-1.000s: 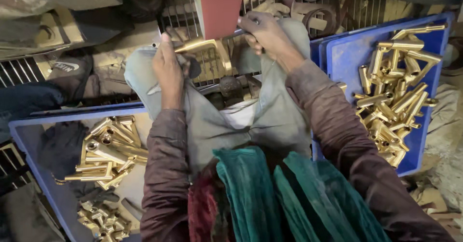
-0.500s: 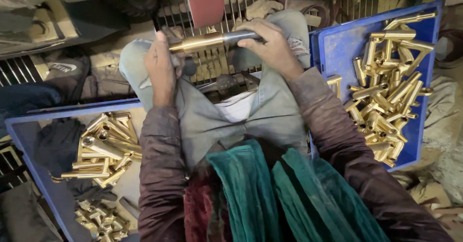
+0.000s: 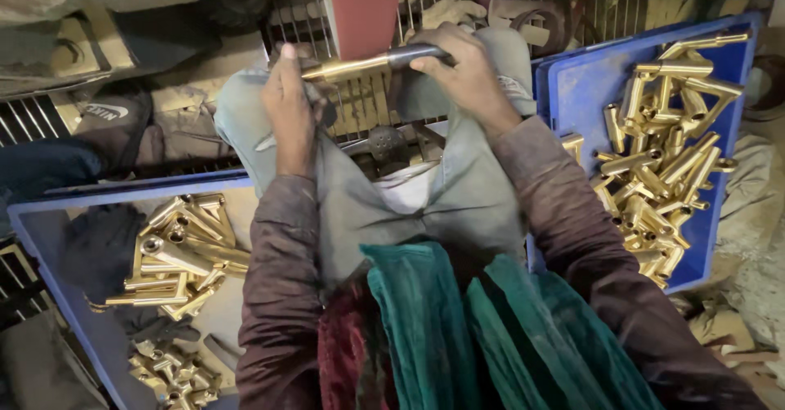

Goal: The person sits on the floor and repeatedly picks up brass-colored metal parts from a blue bin. They press the parts against a rotating grinding wheel to smooth the surfaces, then place the finished parts into a second blue bin. The process is repeated for multiple items.

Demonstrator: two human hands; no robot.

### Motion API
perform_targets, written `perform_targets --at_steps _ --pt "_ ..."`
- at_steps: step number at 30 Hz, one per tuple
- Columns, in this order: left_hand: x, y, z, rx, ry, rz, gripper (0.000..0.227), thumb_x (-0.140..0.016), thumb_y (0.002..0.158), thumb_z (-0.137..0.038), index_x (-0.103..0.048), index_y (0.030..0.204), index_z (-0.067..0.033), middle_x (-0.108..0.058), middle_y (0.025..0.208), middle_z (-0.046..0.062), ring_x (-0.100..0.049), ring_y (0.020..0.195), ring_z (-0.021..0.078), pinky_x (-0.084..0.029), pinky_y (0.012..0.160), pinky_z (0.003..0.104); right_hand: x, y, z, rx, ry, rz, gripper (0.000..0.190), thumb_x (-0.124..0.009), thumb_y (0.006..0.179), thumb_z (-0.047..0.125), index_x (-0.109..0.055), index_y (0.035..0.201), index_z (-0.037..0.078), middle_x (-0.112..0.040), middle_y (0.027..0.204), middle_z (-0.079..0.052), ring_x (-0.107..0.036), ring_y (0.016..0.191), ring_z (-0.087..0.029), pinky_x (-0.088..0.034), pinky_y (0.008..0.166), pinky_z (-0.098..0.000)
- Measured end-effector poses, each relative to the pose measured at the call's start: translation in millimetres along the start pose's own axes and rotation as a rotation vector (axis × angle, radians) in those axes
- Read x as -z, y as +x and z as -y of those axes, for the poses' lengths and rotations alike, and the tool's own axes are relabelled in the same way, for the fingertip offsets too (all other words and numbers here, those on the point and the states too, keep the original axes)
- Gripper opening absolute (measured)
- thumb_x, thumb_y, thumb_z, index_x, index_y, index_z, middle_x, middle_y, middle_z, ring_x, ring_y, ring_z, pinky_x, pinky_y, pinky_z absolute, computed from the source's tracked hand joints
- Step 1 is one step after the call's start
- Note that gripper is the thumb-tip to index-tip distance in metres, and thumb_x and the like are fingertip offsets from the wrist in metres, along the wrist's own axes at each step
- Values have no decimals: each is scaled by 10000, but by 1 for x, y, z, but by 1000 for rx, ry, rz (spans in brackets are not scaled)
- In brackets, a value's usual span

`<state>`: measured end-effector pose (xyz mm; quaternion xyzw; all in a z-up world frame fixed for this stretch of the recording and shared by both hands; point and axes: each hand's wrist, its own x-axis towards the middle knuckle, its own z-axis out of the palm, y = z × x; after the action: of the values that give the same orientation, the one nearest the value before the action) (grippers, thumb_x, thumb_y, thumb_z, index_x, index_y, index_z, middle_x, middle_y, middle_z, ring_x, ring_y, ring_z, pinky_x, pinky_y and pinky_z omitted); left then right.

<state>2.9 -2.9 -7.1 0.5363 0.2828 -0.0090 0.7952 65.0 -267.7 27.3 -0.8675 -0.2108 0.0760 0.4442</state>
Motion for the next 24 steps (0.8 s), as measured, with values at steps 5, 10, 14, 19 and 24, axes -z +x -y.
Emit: perform_targets --at_steps 5,10,14,19,24 --pt "-2 9 11 -1 78 -77 429 -523 1079 -431 -657 949 -45 -506 583 -18 -436 441 77 -316 391 244 2 7 -15 -66 206 107 232 -751 1009 152 -707 1188 10 -685 1020 -38 -622 901 -154 -497 803 -316" --pt "-2 17 16 -14 74 -56 438 -505 1093 -427 -639 943 -38 -513 583 -8 -462 443 86 -334 396 248 4 25 -20 -590 536 262 232 -700 975 253 -705 1014 25 -521 686 23 -454 527 -54 -316 428 -249" --pt "-4 17 13 2 40 -38 449 -473 1079 -439 -665 996 -42 -566 584 12 -483 441 87 -330 391 242 6 39 -4 -834 662 243 320 -676 1011 328 -620 881 41 -421 604 32 -337 448 -45 -189 362 -250" --pt "0 2 0 49 40 47 511 -458 1081 -483 -681 1005 -30 -568 583 16 -473 426 87 -301 380 237 25 8 21 -593 734 188 240 -687 1026 275 -711 1017 36 -472 666 54 -392 514 -25 -273 429 -215" --pt "-3 -13 -8 59 49 57 477 -478 1080 -490 -695 1065 -66 -527 604 -20 -431 436 59 -276 382 231 20 -22 19 -44 250 -26 271 -771 1001 171 -691 1204 10 -602 944 -38 -566 841 -149 -458 739 -274"
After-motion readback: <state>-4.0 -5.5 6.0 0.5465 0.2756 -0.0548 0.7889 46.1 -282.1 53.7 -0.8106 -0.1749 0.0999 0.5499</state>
